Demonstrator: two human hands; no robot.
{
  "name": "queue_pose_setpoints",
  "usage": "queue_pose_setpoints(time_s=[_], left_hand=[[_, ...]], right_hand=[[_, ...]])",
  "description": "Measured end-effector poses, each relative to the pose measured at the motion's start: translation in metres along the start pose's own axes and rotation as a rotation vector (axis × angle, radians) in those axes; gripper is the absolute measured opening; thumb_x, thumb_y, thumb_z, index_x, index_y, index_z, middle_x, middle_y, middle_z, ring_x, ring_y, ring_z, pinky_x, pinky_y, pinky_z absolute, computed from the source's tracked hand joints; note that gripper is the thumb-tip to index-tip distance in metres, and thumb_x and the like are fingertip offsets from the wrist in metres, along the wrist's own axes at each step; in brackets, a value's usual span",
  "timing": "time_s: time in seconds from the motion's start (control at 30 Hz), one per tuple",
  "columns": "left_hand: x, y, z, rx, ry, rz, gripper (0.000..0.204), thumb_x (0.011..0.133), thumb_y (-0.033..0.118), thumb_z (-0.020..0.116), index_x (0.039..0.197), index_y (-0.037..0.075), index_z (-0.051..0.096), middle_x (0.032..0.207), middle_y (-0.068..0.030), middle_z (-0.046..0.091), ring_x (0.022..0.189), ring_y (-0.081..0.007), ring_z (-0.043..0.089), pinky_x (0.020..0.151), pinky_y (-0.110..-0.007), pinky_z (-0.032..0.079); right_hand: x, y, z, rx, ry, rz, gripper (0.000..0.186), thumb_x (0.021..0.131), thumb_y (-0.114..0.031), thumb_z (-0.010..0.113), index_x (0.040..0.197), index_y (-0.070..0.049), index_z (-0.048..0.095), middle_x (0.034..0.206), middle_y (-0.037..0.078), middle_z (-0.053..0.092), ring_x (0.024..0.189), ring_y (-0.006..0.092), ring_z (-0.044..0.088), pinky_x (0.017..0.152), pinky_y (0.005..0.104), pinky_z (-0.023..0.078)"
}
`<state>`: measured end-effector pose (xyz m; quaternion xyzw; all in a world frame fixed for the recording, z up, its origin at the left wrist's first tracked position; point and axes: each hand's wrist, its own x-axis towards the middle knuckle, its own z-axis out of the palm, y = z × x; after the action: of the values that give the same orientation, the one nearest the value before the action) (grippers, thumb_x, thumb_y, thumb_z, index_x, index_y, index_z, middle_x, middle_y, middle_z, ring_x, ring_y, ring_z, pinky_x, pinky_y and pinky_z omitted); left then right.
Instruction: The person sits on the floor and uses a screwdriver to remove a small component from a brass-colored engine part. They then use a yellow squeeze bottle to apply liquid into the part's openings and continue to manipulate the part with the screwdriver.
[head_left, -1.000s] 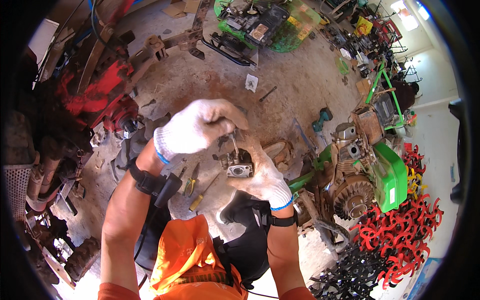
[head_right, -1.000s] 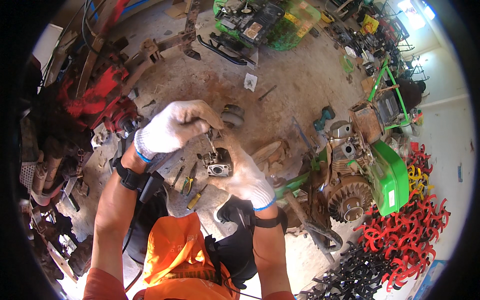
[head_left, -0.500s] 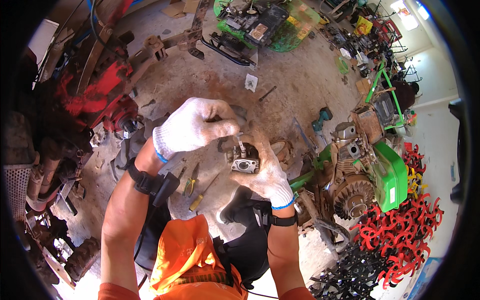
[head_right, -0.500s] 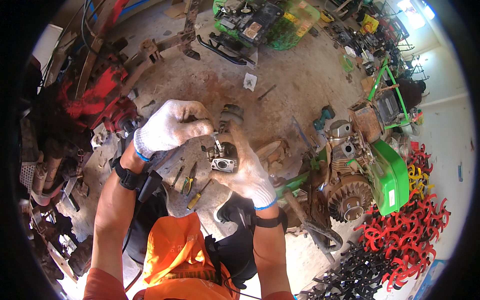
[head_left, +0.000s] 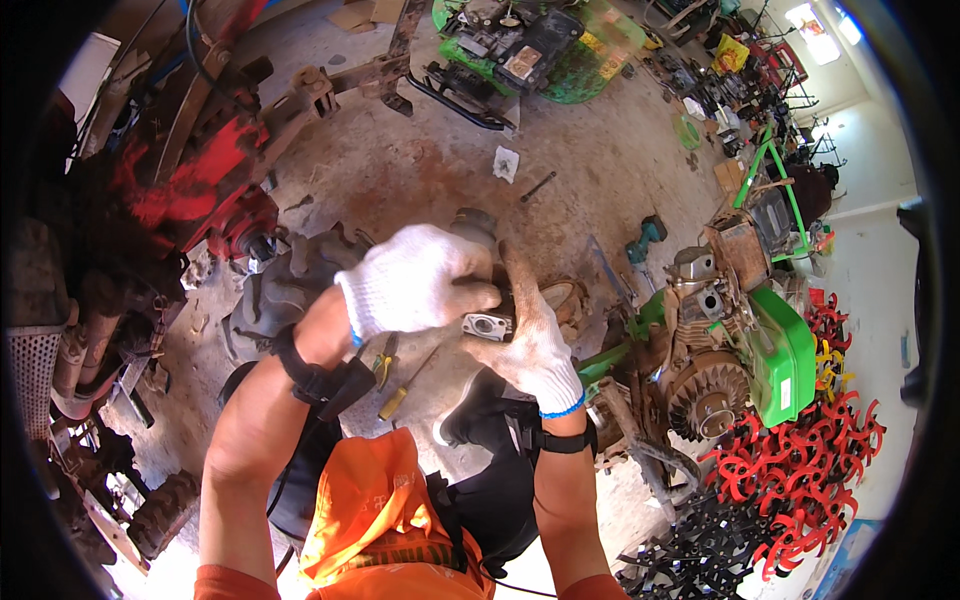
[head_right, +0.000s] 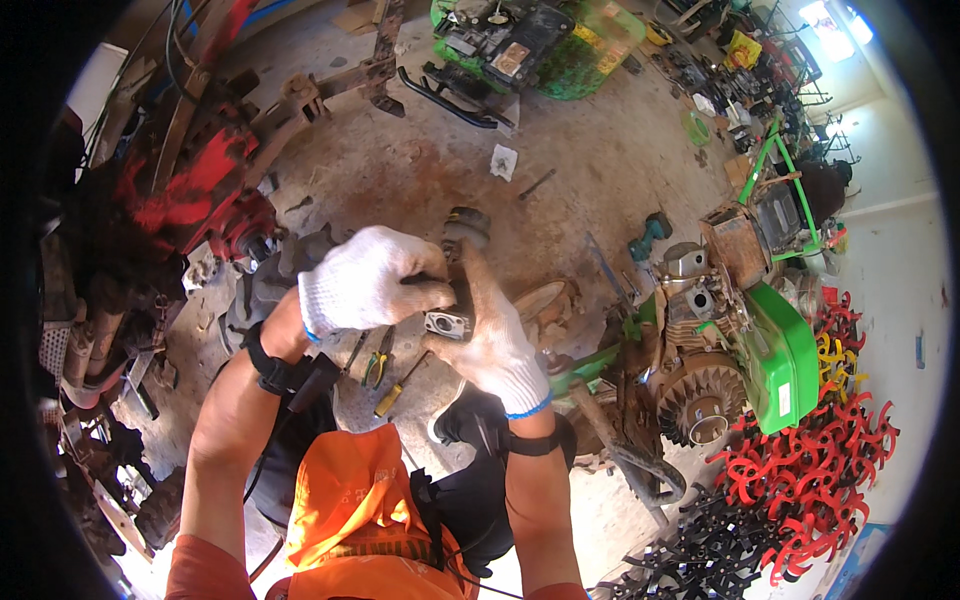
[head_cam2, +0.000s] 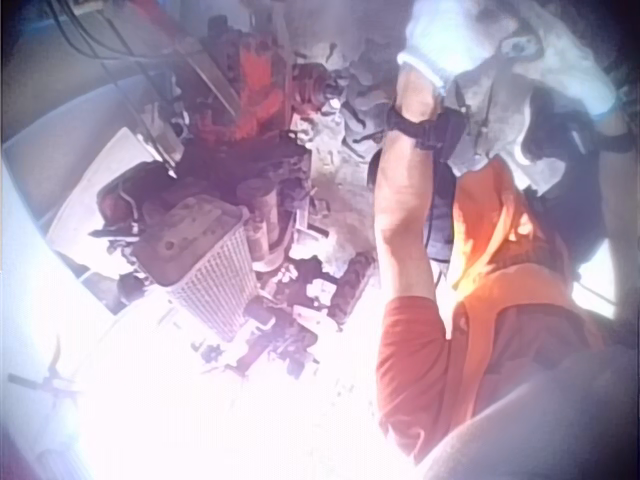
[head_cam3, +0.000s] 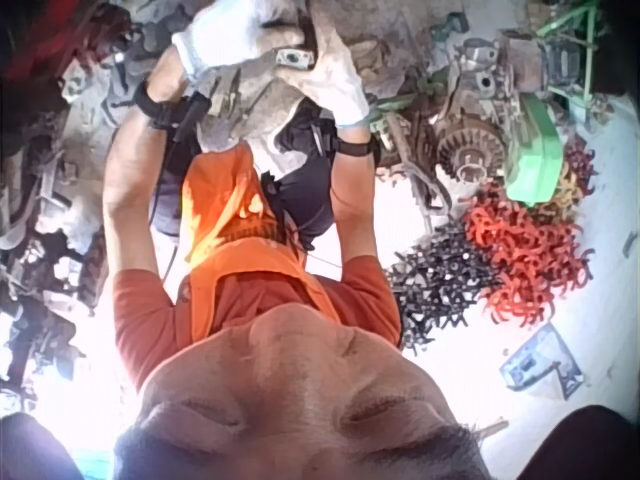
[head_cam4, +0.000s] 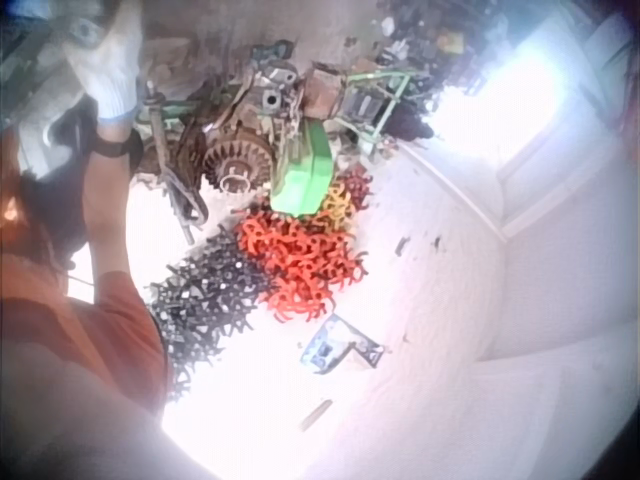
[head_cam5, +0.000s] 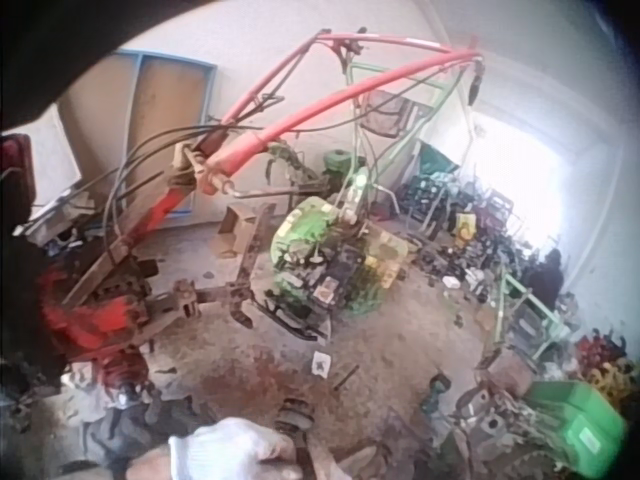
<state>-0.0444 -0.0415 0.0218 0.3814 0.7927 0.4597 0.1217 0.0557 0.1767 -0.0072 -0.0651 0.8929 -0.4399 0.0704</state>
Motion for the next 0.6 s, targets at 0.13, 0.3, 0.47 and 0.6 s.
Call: queue_pose_setpoints(time_s=[0.13, 0.3, 0.47, 0.6], left_hand=[[-0.002, 0.000, 0.007, -0.013, -0.033, -0.025, 0.025, 0.096, 0.026, 0.081, 0.108, 0.003, 0.081, 0.095, -0.0209, 0.076, 0.091, -0.0415, 0.076, 0.079, -0.048, 0.059], [-0.004, -0.012, 0.006, -0.095, 0.008, 0.108, 0.020, 0.096, 0.017, 0.083, 0.109, 0.003, 0.081, 0.100, -0.0175, 0.078, 0.094, -0.0373, 0.078, 0.083, -0.045, 0.061], [-0.006, -0.015, 0.005, -0.126, 0.012, 0.174, 0.019, 0.094, 0.012, 0.083, 0.110, 0.003, 0.081, 0.105, -0.0163, 0.079, 0.099, -0.0361, 0.078, 0.088, -0.044, 0.062], [-0.008, -0.010, 0.002, -0.070, 0.001, 0.098, 0.018, 0.094, 0.010, 0.082, 0.110, 0.003, 0.082, 0.106, -0.0173, 0.079, 0.101, -0.0361, 0.078, 0.088, -0.044, 0.062]], right_hand=[[0.000, -0.003, 0.000, 0.074, -0.006, 0.061, 0.129, 0.075, -0.002, 0.095, 0.178, 0.000, 0.018, 0.174, 0.027, 0.042, 0.158, 0.0344, 0.049, 0.129, 0.0406, 0.044], [0.001, 0.000, -0.001, 0.230, 0.004, 0.058, 0.131, 0.074, 0.001, 0.095, 0.179, -0.002, 0.017, 0.177, 0.025, 0.039, 0.158, 0.0321, 0.048, 0.129, 0.0394, 0.043], [0.000, 0.002, -0.003, 0.125, 0.001, 0.027, 0.131, 0.074, 0.000, 0.096, 0.179, -0.002, 0.017, 0.178, 0.024, 0.038, 0.159, 0.0304, 0.047, 0.130, 0.0394, 0.042], [0.001, 0.002, -0.002, 0.261, -0.018, 0.067, 0.131, 0.073, -0.004, 0.098, 0.179, -0.003, 0.019, 0.179, 0.024, 0.036, 0.161, 0.0323, 0.045, 0.132, 0.0407, 0.039]])
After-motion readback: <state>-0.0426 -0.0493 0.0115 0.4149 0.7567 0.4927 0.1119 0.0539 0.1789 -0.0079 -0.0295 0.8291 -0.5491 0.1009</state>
